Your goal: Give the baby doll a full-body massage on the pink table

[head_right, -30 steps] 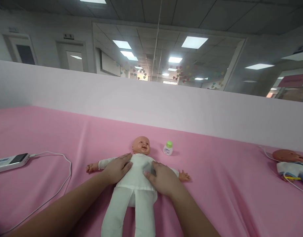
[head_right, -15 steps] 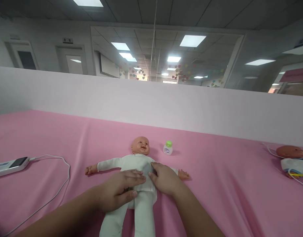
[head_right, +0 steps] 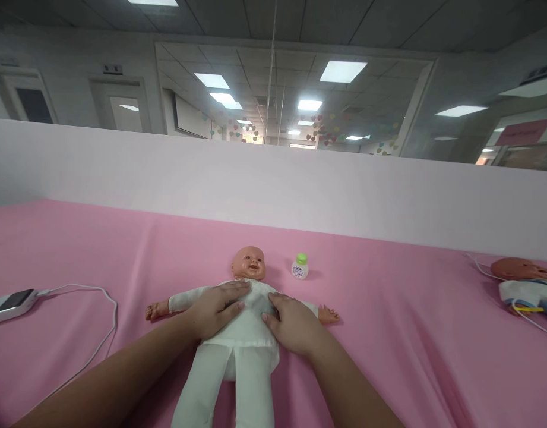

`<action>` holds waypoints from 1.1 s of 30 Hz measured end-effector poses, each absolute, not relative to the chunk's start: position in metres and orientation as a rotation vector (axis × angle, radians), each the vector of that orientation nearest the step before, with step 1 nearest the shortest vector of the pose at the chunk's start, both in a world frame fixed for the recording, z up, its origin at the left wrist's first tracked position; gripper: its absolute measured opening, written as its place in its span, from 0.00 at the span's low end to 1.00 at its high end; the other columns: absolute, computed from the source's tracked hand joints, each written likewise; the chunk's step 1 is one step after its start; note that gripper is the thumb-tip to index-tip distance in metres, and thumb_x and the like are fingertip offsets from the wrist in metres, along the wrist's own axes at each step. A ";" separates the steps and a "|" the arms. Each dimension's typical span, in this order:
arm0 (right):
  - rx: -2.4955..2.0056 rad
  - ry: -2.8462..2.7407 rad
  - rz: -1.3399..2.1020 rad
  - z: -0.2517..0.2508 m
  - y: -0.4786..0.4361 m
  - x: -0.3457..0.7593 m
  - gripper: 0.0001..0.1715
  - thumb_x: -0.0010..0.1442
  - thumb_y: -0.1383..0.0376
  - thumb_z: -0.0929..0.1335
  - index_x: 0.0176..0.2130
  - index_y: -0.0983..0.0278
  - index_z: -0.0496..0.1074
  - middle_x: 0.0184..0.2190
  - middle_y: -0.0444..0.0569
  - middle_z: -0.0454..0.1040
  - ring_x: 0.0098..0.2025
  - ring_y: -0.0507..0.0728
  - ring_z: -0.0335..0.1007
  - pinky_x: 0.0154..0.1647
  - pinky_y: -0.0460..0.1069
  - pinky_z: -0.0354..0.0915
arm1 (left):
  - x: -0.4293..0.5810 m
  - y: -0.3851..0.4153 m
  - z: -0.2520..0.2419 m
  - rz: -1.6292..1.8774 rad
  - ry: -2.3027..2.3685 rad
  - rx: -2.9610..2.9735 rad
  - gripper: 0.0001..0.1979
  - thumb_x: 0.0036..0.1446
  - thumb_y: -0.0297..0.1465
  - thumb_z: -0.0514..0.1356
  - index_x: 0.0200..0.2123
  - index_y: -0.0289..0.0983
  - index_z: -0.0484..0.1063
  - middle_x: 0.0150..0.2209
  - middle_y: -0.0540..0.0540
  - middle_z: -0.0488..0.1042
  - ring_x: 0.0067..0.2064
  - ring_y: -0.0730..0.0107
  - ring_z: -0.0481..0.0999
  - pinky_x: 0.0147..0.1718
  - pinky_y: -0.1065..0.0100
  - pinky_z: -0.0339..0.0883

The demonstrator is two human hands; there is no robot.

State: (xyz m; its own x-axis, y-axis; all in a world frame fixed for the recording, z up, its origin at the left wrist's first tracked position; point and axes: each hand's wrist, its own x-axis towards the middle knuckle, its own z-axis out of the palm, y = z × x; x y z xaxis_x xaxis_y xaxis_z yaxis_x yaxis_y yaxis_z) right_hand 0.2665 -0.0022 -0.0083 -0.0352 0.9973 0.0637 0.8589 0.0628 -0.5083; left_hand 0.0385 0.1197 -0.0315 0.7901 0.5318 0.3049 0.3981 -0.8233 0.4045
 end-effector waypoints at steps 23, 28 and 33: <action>-1.248 -2.220 0.661 -0.007 -0.016 0.226 0.28 0.71 0.50 0.65 0.66 0.54 0.70 0.68 0.49 0.69 0.72 0.63 0.58 0.77 0.65 0.41 | 0.035 0.121 -0.043 0.628 1.165 2.675 0.27 0.71 0.41 0.47 0.65 0.35 0.69 0.64 0.37 0.74 0.65 0.51 0.72 0.66 0.52 0.60; -1.626 -2.166 0.546 -0.021 0.011 0.242 0.39 0.72 0.42 0.61 0.74 0.52 0.54 0.76 0.46 0.48 0.78 0.63 0.38 0.77 0.68 0.32 | 0.036 0.120 -0.040 0.603 1.168 2.669 0.27 0.71 0.40 0.48 0.65 0.36 0.70 0.64 0.37 0.73 0.66 0.51 0.72 0.65 0.53 0.61; -1.860 -2.035 0.483 -0.028 0.020 0.248 0.48 0.70 0.36 0.57 0.76 0.58 0.48 0.77 0.51 0.45 0.78 0.67 0.38 0.75 0.70 0.33 | 0.034 0.117 -0.038 0.593 1.225 2.680 0.28 0.71 0.42 0.47 0.64 0.34 0.70 0.63 0.34 0.74 0.64 0.48 0.73 0.63 0.51 0.63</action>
State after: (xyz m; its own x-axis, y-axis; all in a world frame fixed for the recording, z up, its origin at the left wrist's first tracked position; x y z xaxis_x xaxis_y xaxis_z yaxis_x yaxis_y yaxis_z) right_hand 0.2485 0.0195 -0.0277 -0.0845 0.9962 0.0221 0.8802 0.0850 -0.4668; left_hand 0.0340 0.1172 -0.0383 0.5919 0.7500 0.2952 0.6965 -0.6603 0.2809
